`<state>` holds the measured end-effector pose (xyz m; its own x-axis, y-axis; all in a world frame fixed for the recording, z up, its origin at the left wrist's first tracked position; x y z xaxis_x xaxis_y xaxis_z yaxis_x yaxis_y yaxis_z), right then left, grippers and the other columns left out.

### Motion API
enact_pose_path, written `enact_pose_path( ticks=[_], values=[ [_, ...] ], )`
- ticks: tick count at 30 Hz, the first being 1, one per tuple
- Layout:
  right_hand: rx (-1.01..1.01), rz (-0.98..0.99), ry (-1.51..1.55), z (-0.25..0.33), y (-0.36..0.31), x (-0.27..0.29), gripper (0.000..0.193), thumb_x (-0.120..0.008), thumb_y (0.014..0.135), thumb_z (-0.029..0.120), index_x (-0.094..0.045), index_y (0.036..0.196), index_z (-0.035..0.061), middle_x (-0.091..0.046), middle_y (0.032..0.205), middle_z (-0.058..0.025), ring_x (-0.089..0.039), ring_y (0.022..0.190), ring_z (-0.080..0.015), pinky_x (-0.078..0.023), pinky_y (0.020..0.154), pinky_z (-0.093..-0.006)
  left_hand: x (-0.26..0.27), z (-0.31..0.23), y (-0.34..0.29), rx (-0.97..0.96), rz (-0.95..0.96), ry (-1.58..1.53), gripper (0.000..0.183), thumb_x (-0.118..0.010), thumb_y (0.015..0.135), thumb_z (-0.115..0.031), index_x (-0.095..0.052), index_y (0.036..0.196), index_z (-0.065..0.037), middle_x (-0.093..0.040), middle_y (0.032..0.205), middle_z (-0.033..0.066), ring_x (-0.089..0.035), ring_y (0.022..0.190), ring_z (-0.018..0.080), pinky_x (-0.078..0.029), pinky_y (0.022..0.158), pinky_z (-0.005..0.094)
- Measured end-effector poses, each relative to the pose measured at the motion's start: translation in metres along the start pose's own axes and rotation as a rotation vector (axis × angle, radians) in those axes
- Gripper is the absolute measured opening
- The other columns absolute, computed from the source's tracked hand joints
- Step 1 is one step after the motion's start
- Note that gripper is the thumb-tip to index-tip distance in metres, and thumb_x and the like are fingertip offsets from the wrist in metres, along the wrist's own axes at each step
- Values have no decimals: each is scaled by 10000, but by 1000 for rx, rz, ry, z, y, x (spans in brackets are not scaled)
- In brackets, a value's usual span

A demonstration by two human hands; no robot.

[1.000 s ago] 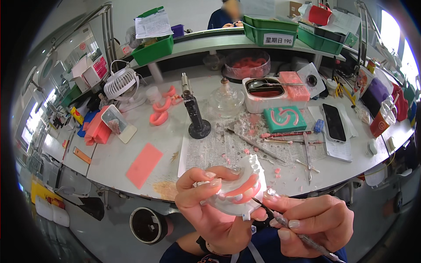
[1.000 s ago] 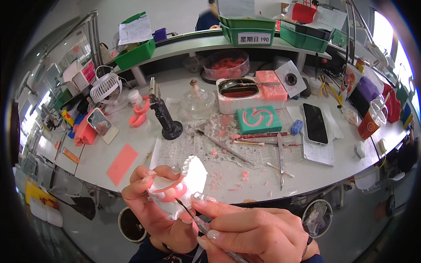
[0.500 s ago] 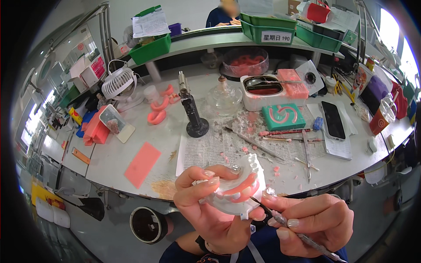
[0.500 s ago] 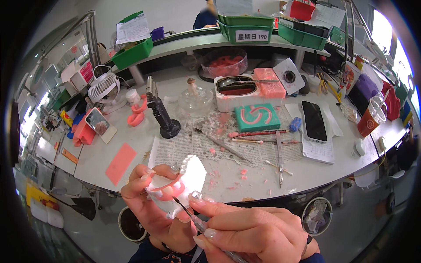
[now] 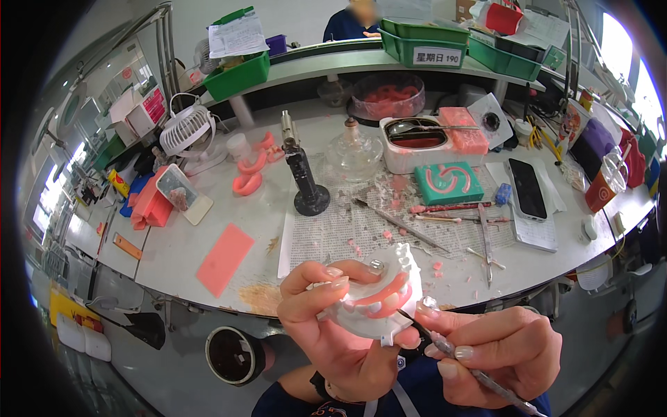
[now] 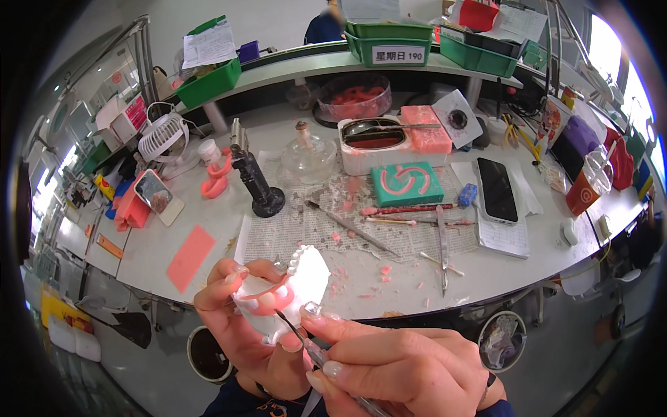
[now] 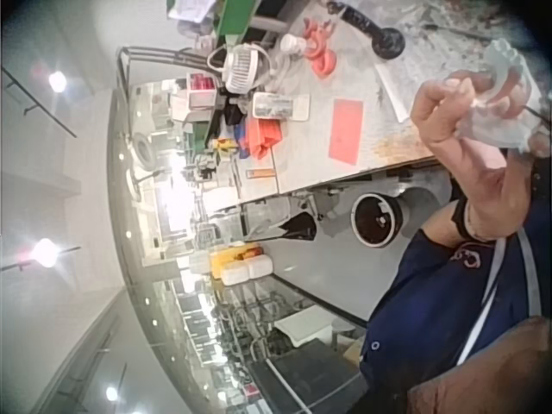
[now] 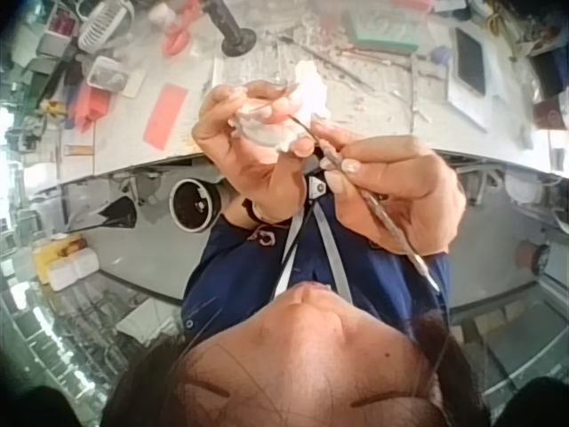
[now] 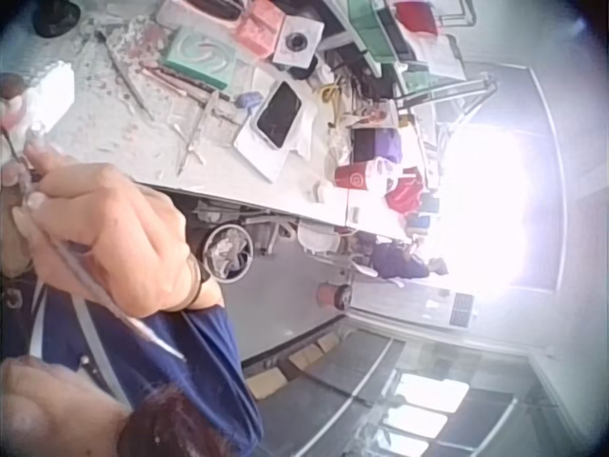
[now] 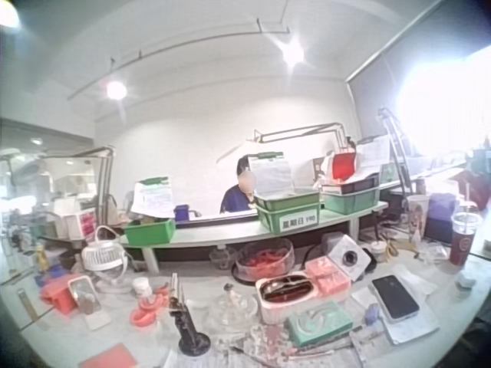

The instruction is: Shaping and cleaning a dental mold or denture base using small hand tools and heat.

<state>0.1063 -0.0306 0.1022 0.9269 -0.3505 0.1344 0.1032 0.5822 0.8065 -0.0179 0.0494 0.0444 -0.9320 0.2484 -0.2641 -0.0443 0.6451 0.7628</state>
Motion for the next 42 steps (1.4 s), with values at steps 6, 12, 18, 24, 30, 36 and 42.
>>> enact_pose_path(
  ticks=[6,12,18,24,30,36,42],
  values=[
    [1,-14,1,-1,-1,4,247,-734,794,-22,-504,864,-76,-616,799,-200,-713,725,-271,-605,805,-460,-5,3,0,15,18,-20,721,-865,715,-134,-390,1252,-56,-357,1206,91,-578,981,240,-556,742,336],
    [-19,-27,10,-2,-6,2,242,-728,802,-21,-503,867,-78,-614,811,-201,-709,713,-267,-602,814,-471,0,2,0,20,13,-1,712,-861,730,-177,-391,1252,-55,-358,1209,93,-575,986,244,-545,761,348],
    [3,-14,-8,-3,0,0,225,-722,800,-29,-512,853,-88,-608,804,-209,-703,704,-269,-603,814,-464,-3,4,0,49,-8,2,709,-867,721,-182,-403,1243,-60,-362,1204,87,-576,978,239,-533,768,350],
    [-24,-45,-4,-3,-3,1,228,-729,787,-38,-517,852,-94,-607,805,-216,-701,698,-272,-601,822,-465,-3,6,-1,56,-3,-18,696,-863,715,-149,-411,1238,-70,-365,1200,78,-576,972,222,-520,804,370],
    [-128,-176,136,-12,-1,4,296,-706,839,57,-432,888,-42,-583,766,-194,-697,666,-289,-633,701,-450,-4,8,5,109,43,0,691,-824,733,-65,-388,1269,-52,-376,1187,86,-560,990,213,-497,832,359],
    [-481,-29,-156,-73,72,34,117,-688,837,-14,-591,900,-36,-634,836,-81,-647,663,-137,-524,565,-262,1,29,9,413,-42,-358,607,-746,833,-64,-348,1289,-20,-397,1216,107,-545,1014,189,-410,978,348],
    [-346,231,-591,-211,131,41,136,-660,882,127,-671,903,-7,-654,720,-67,-612,641,-127,-470,572,-284,16,29,24,521,-155,-390,691,-778,827,-322,-382,1304,-19,-447,1189,50,-477,1114,164,-375,1004,356]
  ],
)
Point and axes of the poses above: each hand's wrist, its own y-axis towards the middle knuckle, its own x-axis out of the back of the hand, z = x × y, the point moved 4 cm from there along y, towards the middle knuckle
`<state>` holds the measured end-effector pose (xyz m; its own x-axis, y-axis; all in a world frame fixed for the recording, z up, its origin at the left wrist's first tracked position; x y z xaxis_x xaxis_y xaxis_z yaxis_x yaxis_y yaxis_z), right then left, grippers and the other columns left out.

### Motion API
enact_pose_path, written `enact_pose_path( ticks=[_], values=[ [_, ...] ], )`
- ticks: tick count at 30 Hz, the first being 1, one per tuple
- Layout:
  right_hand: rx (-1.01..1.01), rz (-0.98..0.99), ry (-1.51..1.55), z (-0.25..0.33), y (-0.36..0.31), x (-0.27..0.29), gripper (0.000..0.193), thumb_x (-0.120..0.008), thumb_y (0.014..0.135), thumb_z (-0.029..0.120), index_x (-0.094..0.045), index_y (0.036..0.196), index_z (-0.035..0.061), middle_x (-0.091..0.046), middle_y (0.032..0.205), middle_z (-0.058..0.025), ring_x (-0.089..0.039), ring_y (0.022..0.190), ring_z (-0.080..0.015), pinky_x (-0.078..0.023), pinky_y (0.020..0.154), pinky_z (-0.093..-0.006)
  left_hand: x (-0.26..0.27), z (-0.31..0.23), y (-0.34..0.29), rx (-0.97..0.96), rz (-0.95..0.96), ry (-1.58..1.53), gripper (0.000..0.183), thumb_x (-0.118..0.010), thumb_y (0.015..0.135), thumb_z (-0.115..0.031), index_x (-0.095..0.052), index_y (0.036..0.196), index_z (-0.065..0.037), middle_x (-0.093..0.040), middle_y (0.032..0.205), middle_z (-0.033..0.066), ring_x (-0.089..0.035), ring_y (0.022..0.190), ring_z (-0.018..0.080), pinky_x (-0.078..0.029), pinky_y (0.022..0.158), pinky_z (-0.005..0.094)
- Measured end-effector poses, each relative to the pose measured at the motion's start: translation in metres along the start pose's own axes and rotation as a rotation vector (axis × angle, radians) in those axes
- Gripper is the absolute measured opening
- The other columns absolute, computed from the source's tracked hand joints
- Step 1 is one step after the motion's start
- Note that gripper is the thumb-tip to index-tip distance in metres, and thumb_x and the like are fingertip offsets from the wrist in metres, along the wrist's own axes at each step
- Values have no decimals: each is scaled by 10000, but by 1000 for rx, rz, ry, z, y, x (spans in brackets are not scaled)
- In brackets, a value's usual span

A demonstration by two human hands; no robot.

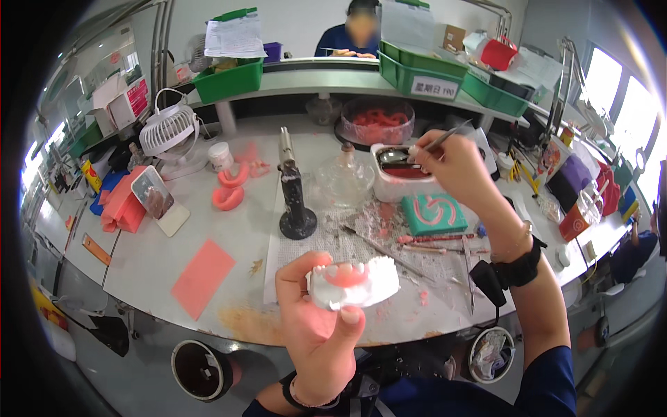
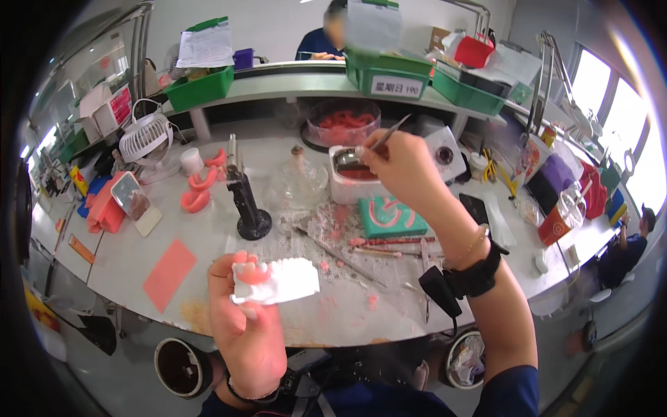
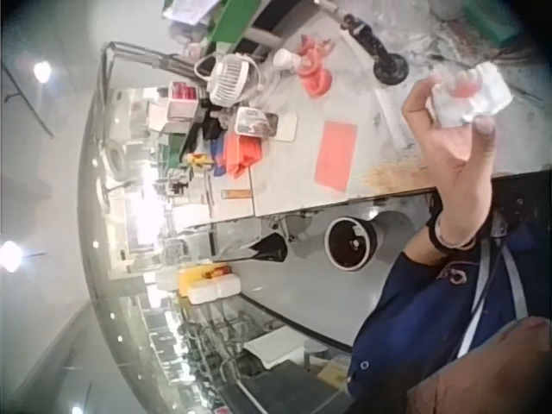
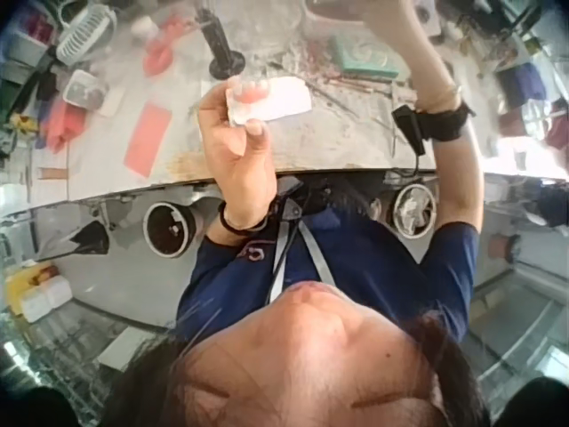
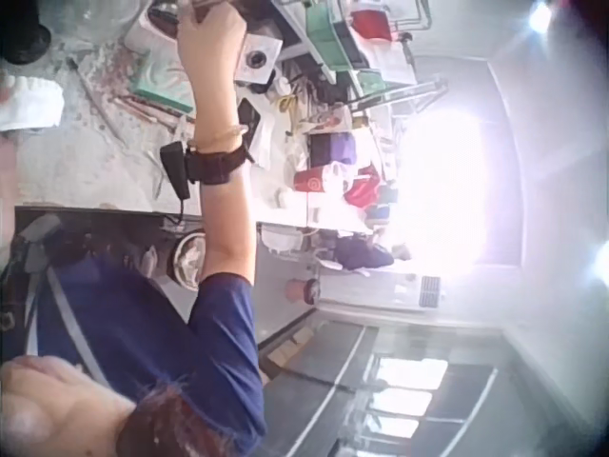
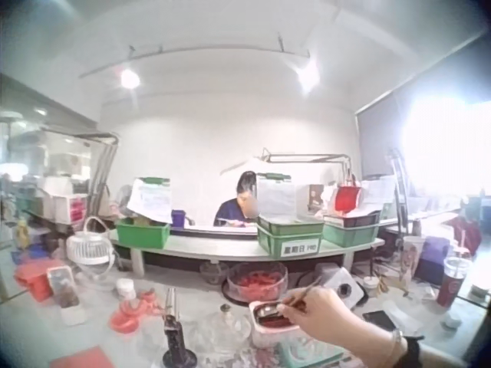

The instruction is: Shaping and cleaning a dental mold or denture base using small hand tools and heat.

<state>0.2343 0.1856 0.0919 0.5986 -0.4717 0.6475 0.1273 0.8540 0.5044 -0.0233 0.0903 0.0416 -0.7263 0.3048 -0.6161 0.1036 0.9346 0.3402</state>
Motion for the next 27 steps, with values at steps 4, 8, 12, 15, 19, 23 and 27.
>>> enact_pose_path(
  ticks=[4,8,12,15,19,23,27],
  values=[
    [82,131,-338,5,23,-27,153,-630,893,147,-648,886,-5,-644,711,-146,-646,648,-245,-481,585,-314,13,-8,10,13,11,-46,730,-834,728,11,-340,1260,-65,-538,1036,52,-548,1015,150,-489,935,382],
    [-37,-129,89,25,28,-20,170,-626,928,159,-650,921,-9,-659,734,-90,-615,660,-136,-474,602,-256,21,-6,15,43,107,31,754,-832,692,69,-344,1249,-73,-533,1002,36,-557,982,131,-520,926,381],
    [-234,37,867,26,31,-61,202,-633,960,200,-661,1006,4,-671,874,-41,-597,752,-69,-472,663,-213,30,-6,13,140,23,73,756,-829,649,30,-385,1251,-81,-478,1061,57,-546,958,133,-536,838,341],
    [-356,24,976,22,22,-56,187,-636,958,190,-634,1019,14,-652,891,-41,-595,781,-79,-474,690,-220,27,-8,16,110,36,129,733,-807,650,42,-386,1237,-78,-455,1076,63,-549,943,136,-534,822,338],
    [-244,50,1154,57,-11,-26,144,-595,976,152,-519,1003,34,-613,822,-52,-601,751,-116,-493,704,-259,26,-3,22,142,101,53,727,-826,621,-14,-393,1201,-76,-417,1108,92,-532,906,124,-496,764,285],
    [-67,167,1124,111,-62,-9,139,-554,978,105,-444,947,25,-603,785,-122,-626,717,-178,-569,812,-411,30,-4,21,76,299,86,700,-787,627,41,-395,1197,-66,-413,1140,88,-524,1003,147,-465,829,294],
    [9,224,1120,125,-95,-2,280,-626,932,166,-378,907,41,-552,724,-106,-694,855,-435,-573,836,-574,18,-5,6,150,295,4,679,-790,596,30,-425,1161,-68,-400,1150,87,-473,1054,159,-428,896,322]
  ],
)
Point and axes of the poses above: each hand's wrist, its own y-axis towards the middle knuckle, its own x-axis out of the back of the hand, z = x × y, the point moved 4 cm from there along y, towards the middle knuckle
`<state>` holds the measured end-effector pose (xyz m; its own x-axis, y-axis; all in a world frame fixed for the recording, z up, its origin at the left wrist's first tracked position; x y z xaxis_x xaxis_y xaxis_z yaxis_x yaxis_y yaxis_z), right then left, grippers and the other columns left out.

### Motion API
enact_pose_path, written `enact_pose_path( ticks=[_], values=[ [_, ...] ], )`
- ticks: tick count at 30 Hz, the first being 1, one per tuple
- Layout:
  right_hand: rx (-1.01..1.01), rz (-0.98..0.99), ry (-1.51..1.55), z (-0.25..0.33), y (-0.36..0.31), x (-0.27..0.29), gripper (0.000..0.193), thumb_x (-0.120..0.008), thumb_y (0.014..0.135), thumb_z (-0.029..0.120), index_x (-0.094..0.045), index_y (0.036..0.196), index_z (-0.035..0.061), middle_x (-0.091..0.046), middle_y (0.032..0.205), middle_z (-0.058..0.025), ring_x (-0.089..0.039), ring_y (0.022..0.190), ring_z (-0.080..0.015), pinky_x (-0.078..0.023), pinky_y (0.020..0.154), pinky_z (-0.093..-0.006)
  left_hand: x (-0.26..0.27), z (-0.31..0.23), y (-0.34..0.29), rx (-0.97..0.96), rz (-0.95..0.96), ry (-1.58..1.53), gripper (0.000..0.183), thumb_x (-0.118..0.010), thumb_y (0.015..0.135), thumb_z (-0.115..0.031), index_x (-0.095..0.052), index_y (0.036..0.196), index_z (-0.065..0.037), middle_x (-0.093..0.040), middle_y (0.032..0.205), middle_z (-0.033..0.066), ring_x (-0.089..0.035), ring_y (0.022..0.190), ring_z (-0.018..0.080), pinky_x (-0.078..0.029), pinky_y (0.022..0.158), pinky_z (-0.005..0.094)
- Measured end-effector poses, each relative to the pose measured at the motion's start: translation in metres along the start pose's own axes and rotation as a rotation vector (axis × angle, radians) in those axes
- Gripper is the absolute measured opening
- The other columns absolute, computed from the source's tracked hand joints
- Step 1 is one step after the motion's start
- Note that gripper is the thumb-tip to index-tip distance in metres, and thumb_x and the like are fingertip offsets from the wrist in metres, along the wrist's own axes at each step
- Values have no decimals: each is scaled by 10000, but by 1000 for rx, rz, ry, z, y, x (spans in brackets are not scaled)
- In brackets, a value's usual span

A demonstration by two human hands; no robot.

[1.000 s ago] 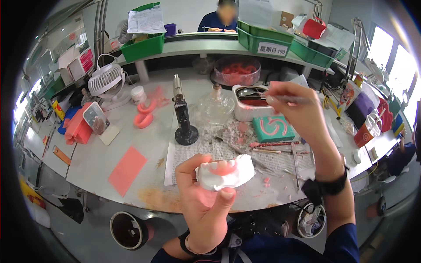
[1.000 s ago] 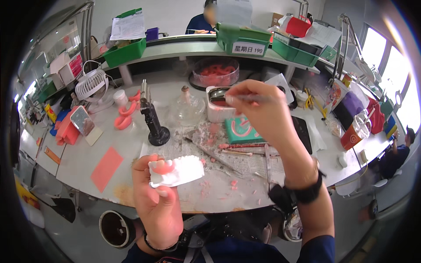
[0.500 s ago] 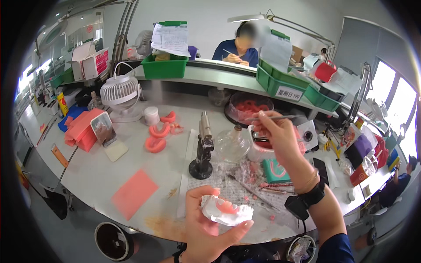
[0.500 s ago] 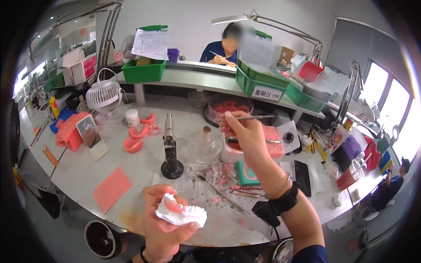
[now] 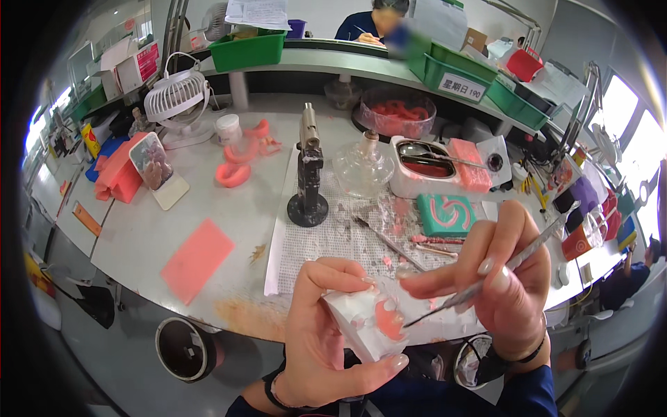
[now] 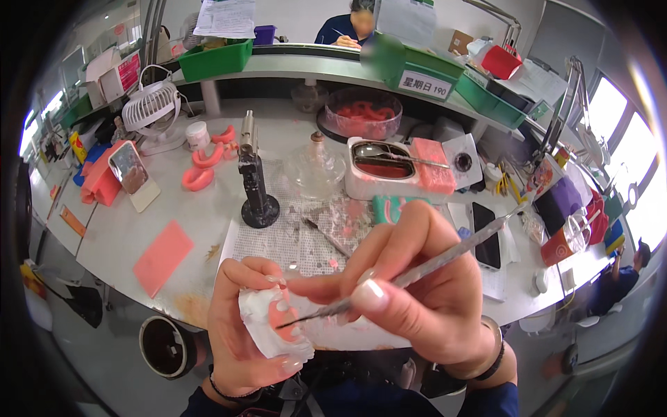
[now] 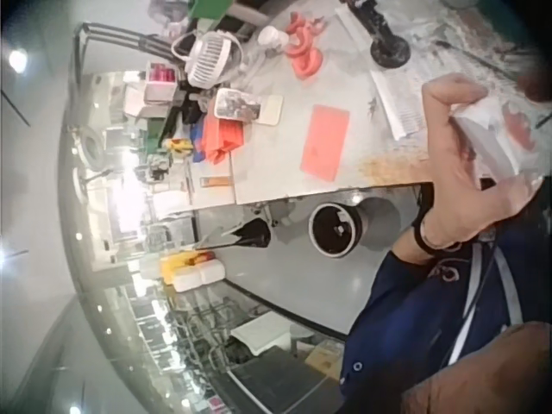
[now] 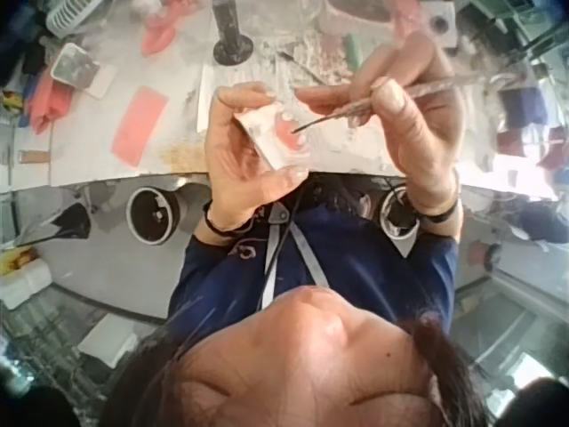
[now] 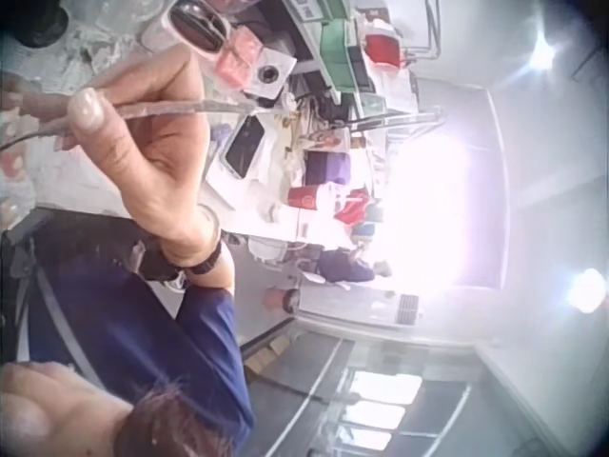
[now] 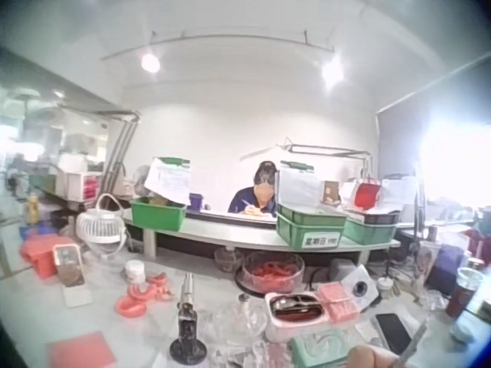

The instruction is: Shaping and cleaning a dental mold or denture base using small hand tools and heat.

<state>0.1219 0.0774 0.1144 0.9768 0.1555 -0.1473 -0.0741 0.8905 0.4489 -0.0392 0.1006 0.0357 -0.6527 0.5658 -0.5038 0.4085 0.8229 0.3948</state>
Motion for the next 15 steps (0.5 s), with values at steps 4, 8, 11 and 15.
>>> enact_pose_path(
  ticks=[4,8,11,15],
  values=[
    [-5,43,73,1,-17,-6,289,-634,917,145,-366,894,41,-545,712,-106,-703,805,-418,-558,838,-605,-10,-8,-13,-39,26,68,682,-800,591,25,-425,1154,-68,-399,1148,90,-474,1033,157,-432,877,316],
    [-9,35,71,7,-27,-8,290,-627,900,135,-354,867,45,-533,684,-107,-707,723,-389,-584,791,-582,-19,-13,-27,-41,-25,100,719,-820,506,-55,-436,1114,-57,-395,1189,103,-493,1066,159,-419,912,307],
    [-19,60,63,12,-31,-15,295,-630,892,137,-352,867,42,-532,680,-109,-708,709,-372,-591,775,-579,-23,-19,-36,-46,-43,125,726,-824,495,-57,-439,1111,-57,-392,1183,100,-492,1064,158,-418,911,303],
    [-22,106,-17,17,-33,-18,301,-633,887,137,-348,866,41,-529,673,-111,-707,697,-370,-605,752,-561,-26,-23,-44,-19,-114,145,733,-827,485,-59,-441,1109,-59,-390,1176,100,-488,1041,149,-418,903,297]
  ],
)
Point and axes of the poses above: each hand's wrist, its own y-axis towards the middle knuckle, its own x-axis out of the back of the hand, z = x × y, the point moved 4 cm from there along y, towards the middle knuckle
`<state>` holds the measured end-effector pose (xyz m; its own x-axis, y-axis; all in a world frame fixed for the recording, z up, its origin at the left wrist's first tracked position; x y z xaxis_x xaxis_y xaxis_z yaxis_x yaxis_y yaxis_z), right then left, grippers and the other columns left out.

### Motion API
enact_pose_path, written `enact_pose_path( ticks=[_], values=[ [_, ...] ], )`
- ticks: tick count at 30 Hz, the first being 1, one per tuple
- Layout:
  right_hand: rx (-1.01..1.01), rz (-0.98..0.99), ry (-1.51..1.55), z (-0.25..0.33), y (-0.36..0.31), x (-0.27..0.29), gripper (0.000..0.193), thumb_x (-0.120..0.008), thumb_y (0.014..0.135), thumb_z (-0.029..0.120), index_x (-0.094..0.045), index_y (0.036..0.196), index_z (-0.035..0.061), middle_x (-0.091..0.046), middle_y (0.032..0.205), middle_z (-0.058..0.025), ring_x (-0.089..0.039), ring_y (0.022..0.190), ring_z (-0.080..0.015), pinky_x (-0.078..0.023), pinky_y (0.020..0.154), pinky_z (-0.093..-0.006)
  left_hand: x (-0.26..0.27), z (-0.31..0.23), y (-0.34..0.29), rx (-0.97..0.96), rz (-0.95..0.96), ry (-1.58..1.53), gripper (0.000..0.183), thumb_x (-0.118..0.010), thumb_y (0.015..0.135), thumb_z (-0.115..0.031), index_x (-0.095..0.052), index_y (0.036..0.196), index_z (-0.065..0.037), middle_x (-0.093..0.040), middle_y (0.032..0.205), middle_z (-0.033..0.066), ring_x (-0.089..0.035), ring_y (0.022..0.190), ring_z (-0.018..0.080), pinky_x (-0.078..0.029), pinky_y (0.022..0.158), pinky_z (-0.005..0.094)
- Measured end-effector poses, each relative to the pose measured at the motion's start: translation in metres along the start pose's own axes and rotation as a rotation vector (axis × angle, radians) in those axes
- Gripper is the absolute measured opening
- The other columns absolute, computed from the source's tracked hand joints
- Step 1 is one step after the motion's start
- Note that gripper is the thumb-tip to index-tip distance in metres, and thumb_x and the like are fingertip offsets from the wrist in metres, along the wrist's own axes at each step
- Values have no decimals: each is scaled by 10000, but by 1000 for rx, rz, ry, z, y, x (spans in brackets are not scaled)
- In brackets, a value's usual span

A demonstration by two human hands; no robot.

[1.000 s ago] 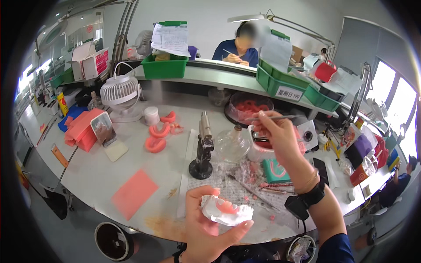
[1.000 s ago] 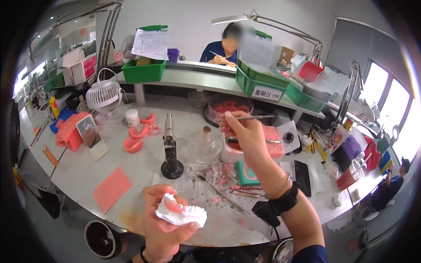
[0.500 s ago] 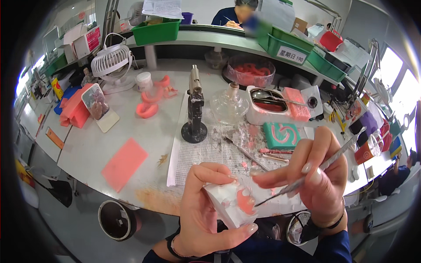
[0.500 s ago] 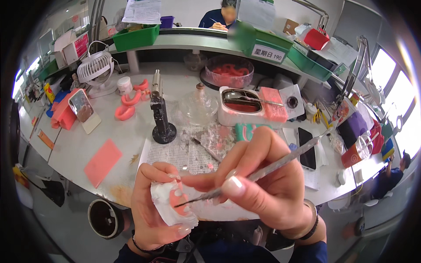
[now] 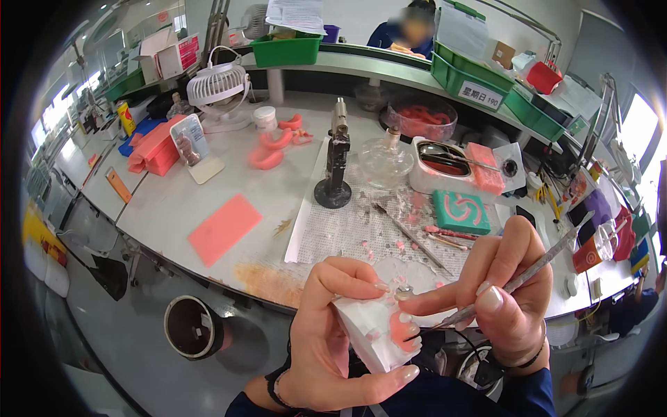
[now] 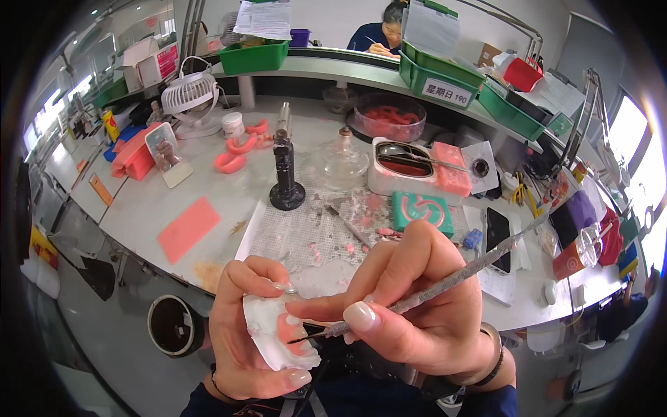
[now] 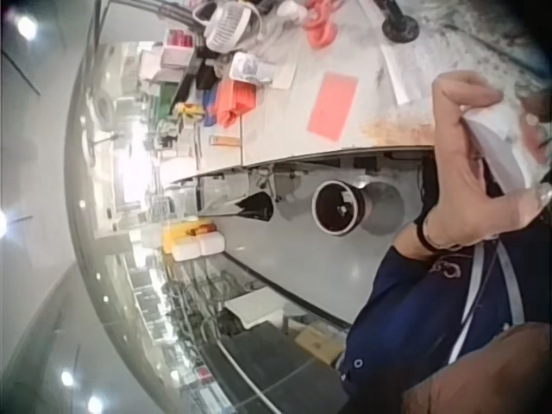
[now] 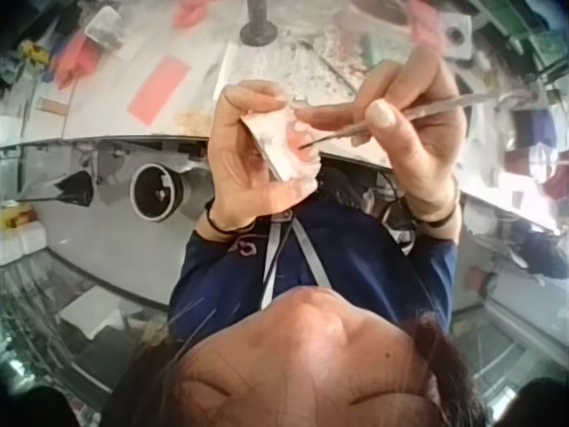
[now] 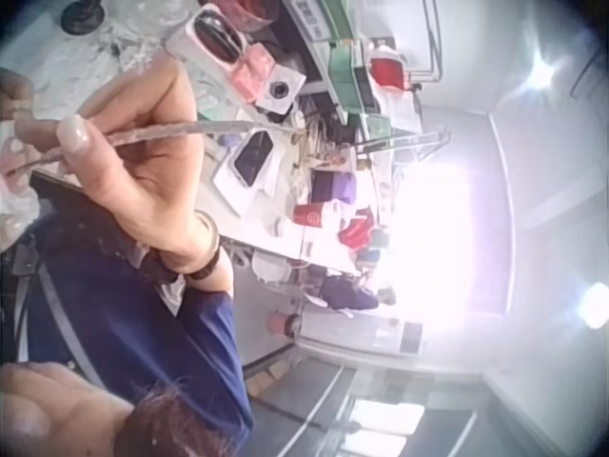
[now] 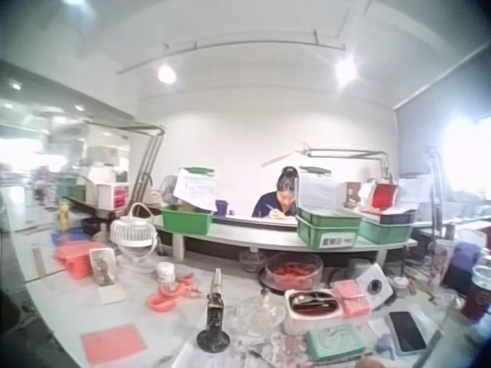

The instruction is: Shaping and cleaning a dental mold or denture base using small hand tools and heat.

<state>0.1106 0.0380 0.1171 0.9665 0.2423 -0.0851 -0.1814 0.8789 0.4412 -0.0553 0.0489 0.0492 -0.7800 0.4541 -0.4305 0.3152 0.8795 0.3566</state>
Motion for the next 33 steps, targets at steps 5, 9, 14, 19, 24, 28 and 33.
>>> enact_pose_path(
  ticks=[5,9,14,19,24,28,33],
  values=[
    [-10,-49,67,-1,5,-7,306,-645,879,121,-352,856,37,-525,652,-117,-697,646,-340,-618,717,-547,2,-5,-11,18,-57,51,733,-830,479,-64,-443,1102,-60,-395,1161,104,-477,1007,141,-413,876,287],
    [-41,-47,72,-1,6,-10,297,-652,873,112,-367,846,32,-528,637,-119,-689,625,-299,-609,722,-569,5,-4,-13,-45,-91,104,726,-831,463,-79,-452,1082,-62,-406,1134,109,-466,1002,148,-390,869,284],
    [63,56,74,-2,5,-10,263,-642,871,93,-389,842,27,-543,644,-122,-679,615,-261,-587,761,-595,8,-3,-14,-71,-117,163,708,-814,447,-76,-465,1063,-63,-413,1116,110,-461,994,149,-376,876,286],
    [28,56,-15,-2,10,-12,258,-637,878,85,-390,825,31,-554,654,-122,-669,603,-236,-598,744,-575,4,-10,-16,-47,-170,156,688,-797,460,-43,-470,1065,-62,-422,1097,103,-464,987,157,-380,863,278],
    [35,-120,-6,-8,23,-2,243,-620,902,98,-409,817,15,-550,668,-117,-646,564,-205,-631,658,-467,6,-14,-11,-108,-45,157,667,-808,556,-13,-449,1116,-62,-414,1120,91,-483,989,141,-426,838,277],
    [-465,141,-769,-7,32,19,161,-615,926,122,-538,880,-11,-628,654,-82,-657,673,-162,-552,611,-353,18,-17,-18,-124,-8,120,646,-815,656,4,-435,1174,-71,-407,1156,83,-496,1015,125,-449,833,272],
    [-339,601,-1595,-41,29,70,298,-664,800,328,-639,853,36,-661,717,-164,-648,730,-389,-507,677,-463,27,-28,-16,-197,-115,170,656,-797,706,32,-406,1222,-76,-403,1180,75,-521,1076,128,-465,848,269]
  ],
)
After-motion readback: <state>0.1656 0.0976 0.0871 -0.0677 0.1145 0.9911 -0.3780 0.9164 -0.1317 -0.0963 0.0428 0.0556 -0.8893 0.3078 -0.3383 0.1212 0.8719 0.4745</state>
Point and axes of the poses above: each hand's wrist, its own y-axis towards the middle knuckle, its own x-axis out of the back of the hand, z = x × y, the point moved 4 cm from there along y, towards the middle knuckle
